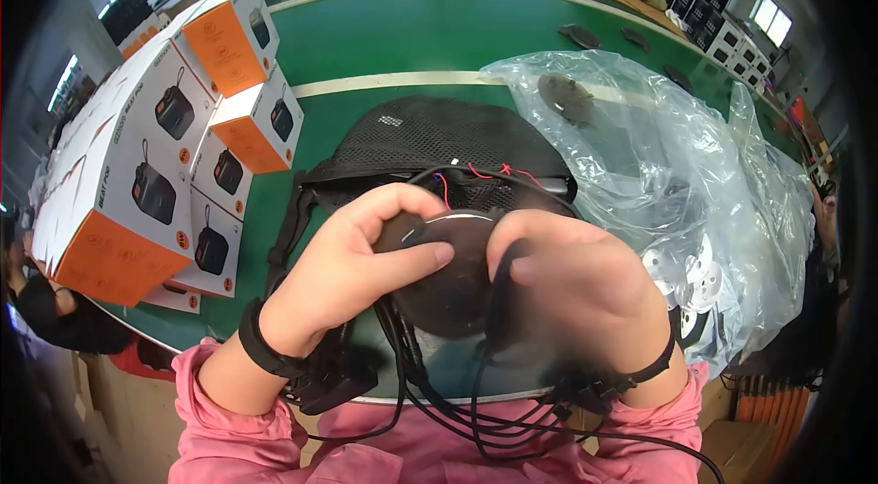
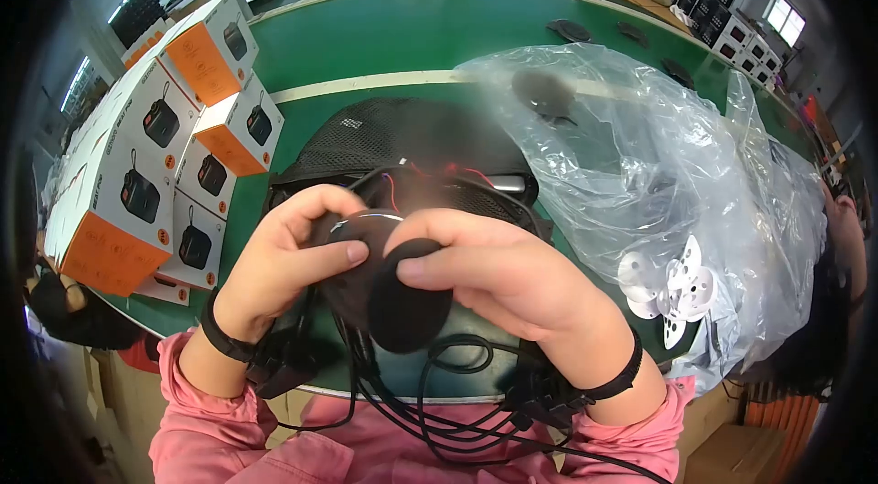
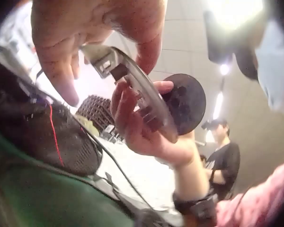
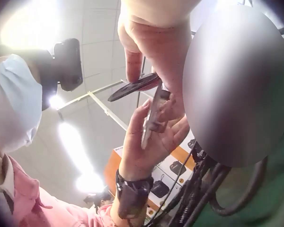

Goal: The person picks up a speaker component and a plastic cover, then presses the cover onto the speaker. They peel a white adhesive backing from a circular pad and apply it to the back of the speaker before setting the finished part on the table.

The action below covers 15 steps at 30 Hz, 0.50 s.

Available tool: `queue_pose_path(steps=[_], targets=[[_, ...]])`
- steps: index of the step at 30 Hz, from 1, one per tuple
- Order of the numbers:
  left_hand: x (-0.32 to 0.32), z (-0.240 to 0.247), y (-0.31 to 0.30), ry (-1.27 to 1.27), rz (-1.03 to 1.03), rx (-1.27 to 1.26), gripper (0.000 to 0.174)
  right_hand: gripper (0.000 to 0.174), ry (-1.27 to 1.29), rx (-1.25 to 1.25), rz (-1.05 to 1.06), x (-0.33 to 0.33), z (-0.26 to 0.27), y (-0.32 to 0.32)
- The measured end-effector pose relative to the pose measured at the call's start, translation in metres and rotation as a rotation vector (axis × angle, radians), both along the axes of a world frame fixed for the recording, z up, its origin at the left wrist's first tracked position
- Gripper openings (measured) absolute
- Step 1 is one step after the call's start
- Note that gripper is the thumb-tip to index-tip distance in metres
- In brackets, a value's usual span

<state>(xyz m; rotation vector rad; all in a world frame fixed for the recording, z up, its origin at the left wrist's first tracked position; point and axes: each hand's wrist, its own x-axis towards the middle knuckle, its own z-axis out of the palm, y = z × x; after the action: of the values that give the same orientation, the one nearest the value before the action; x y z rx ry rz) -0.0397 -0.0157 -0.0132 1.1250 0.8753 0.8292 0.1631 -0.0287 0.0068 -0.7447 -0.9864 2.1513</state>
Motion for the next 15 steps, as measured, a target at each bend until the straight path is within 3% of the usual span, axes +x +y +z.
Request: queue_pose_path(steps=[1,3,4,6,8,10,12,13,15], targets=[[-0.004,-0.002,0.000,0.001,0.003,-0.005,0.029,0.013,0.002,0.225,-0.066,0.001,-0.006,-0.001],[-0.009,-0.006,-0.002,0.043,0.065,0.088,0.017,0.014,-0.011,0.413,-0.213,0.008,-0.020,0.005],[-0.009,-0.007,-0.003,0.044,0.066,0.080,0.017,0.014,-0.135,0.612,-0.292,0.013,-0.023,0.007],[-0.005,-0.008,-0.005,0.030,0.061,0.144,0.018,0.016,0.047,0.575,-0.215,0.020,-0.032,0.008],[-0.007,-0.013,-0.006,0.038,0.030,0.138,0.019,0.017,-0.026,0.725,-0.102,0.018,-0.028,0.006],[-0.009,-0.016,-0.006,0.043,0.004,0.140,0.020,0.020,-0.011,0.693,-0.120,0.015,-0.025,0.004],[-0.012,-0.015,-0.005,0.160,-0.019,0.221,0.022,0.024,-0.226,0.893,-0.146,0.018,-0.023,0.007],[-0.010,-0.014,-0.005,0.159,-0.017,0.217,0.022,0.024,-0.226,0.890,-0.144,0.018,-0.024,0.005],[-0.001,-0.011,-0.005,-0.042,0.061,0.184,0.030,0.028,-0.041,0.600,-0.198,0.016,-0.025,0.000]])
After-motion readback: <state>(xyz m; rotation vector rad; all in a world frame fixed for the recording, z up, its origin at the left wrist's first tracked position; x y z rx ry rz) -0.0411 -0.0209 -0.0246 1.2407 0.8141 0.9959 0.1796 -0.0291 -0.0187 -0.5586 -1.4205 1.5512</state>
